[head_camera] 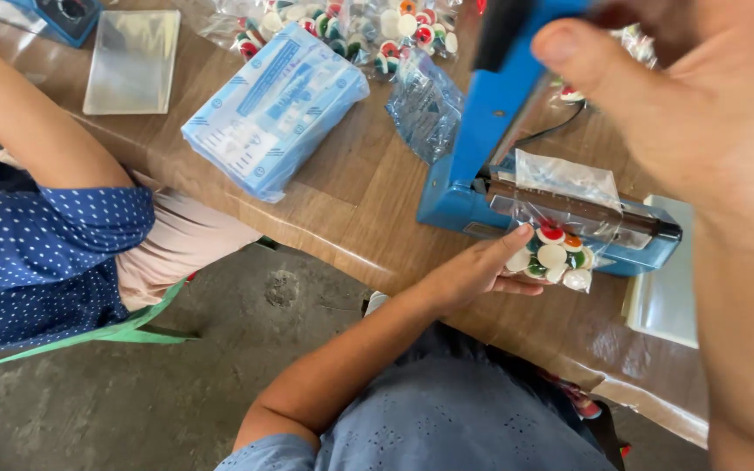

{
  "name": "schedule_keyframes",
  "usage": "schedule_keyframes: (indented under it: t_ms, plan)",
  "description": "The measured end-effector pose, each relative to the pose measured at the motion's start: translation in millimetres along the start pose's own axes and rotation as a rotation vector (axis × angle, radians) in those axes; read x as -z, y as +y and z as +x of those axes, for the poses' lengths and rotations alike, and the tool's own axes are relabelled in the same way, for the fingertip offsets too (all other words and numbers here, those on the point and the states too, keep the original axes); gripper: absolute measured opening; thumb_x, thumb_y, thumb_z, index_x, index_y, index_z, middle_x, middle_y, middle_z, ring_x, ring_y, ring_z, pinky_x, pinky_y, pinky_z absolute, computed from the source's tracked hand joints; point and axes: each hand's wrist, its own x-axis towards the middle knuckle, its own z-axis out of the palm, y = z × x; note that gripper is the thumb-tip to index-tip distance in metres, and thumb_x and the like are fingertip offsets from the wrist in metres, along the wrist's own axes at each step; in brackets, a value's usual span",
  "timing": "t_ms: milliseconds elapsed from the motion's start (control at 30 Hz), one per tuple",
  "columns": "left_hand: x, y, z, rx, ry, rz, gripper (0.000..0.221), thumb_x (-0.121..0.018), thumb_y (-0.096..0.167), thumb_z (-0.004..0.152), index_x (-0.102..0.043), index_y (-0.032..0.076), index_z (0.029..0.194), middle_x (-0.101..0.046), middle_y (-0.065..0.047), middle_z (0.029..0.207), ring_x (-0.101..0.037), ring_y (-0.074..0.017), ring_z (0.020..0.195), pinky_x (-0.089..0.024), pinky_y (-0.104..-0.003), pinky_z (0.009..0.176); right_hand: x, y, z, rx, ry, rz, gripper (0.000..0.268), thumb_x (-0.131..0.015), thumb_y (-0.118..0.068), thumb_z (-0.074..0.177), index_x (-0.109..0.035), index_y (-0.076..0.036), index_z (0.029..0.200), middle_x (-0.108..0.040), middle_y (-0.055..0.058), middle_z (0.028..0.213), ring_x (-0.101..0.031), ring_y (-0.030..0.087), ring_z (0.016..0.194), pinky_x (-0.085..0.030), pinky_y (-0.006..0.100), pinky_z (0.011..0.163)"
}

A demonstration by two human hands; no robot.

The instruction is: Packaging small decorative items into plastic bags and sealing them using a manual heat sealer.

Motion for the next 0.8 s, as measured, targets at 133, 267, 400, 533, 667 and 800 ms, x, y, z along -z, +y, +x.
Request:
schedule_keyframes:
  t_ms: [133, 267, 400, 533, 667, 800]
  plan:
    - [5, -6, 1, -0.072, -0.032, 0.016, 0.071, -0.045, 0.054, 0.103, -0.062, -0.009, 0.130, -0.066, -0.024, 0.131, -0.065, -0.0307, 0.120, -0.056, -0.042, 0.108, -18, -36, 7, -0.069, -0.092, -0.127, 0.052, -0.041, -0.031, 0.118, -0.049, 0.008, 0.150, -0.065, 0.023, 0.143, -0.062, 0.029, 0.131, -0.046, 0.033, 0.091]
    - [7, -1, -2, -0.095, -0.067, 0.029, 0.070, -0.042, 0.052, 0.105, -0.059, -0.008, 0.135, -0.065, -0.026, 0.132, -0.064, -0.0327, 0.121, -0.056, -0.044, 0.110, -27, 0, -47, -0.428, -0.263, -0.244, 0.069, -0.026, -0.052, 0.104, -0.033, -0.014, 0.161, -0.038, 0.021, 0.164, -0.035, 0.041, 0.148, -0.030, 0.056, 0.114]
    - [11, -2, 0, -0.136, -0.102, 0.066, 0.062, -0.040, 0.050, 0.109, -0.061, -0.003, 0.134, -0.066, -0.021, 0.133, -0.064, -0.0294, 0.121, -0.058, -0.042, 0.107, -45, 51, -123, -0.439, -0.302, -0.492, 0.068, -0.034, -0.045, 0.105, -0.038, -0.003, 0.159, -0.039, 0.020, 0.164, -0.029, 0.034, 0.154, -0.020, 0.051, 0.123]
    - [15, -5, 2, -0.144, -0.106, 0.079, 0.061, -0.039, 0.049, 0.110, -0.062, -0.001, 0.136, -0.069, -0.020, 0.127, -0.066, -0.0273, 0.120, -0.059, -0.041, 0.106, -63, 70, -158, -0.197, -0.150, -0.830, 0.067, -0.049, -0.039, 0.107, -0.050, 0.004, 0.158, -0.051, 0.026, 0.162, -0.045, 0.039, 0.152, -0.024, 0.057, 0.127]
    - [20, -14, 9, -0.132, -0.096, 0.052, 0.058, -0.040, 0.047, 0.112, -0.063, -0.001, 0.133, -0.067, -0.020, 0.131, -0.063, -0.0281, 0.125, -0.057, -0.044, 0.109, -73, 61, -140, -0.137, -0.124, -0.878, 0.068, -0.047, -0.043, 0.110, -0.056, 0.004, 0.158, -0.056, 0.026, 0.161, -0.050, 0.040, 0.151, -0.022, 0.058, 0.128]
    - [23, -22, 10, -0.126, -0.030, 0.129, 0.057, -0.040, 0.046, 0.108, -0.054, 0.005, 0.145, -0.065, -0.015, 0.125, -0.063, -0.0236, 0.123, -0.053, -0.041, 0.108, -93, 62, -134, -0.081, -0.172, -0.876, 0.064, -0.052, -0.041, 0.106, -0.056, -0.001, 0.155, -0.057, 0.020, 0.158, -0.049, 0.032, 0.150, -0.024, 0.053, 0.127]
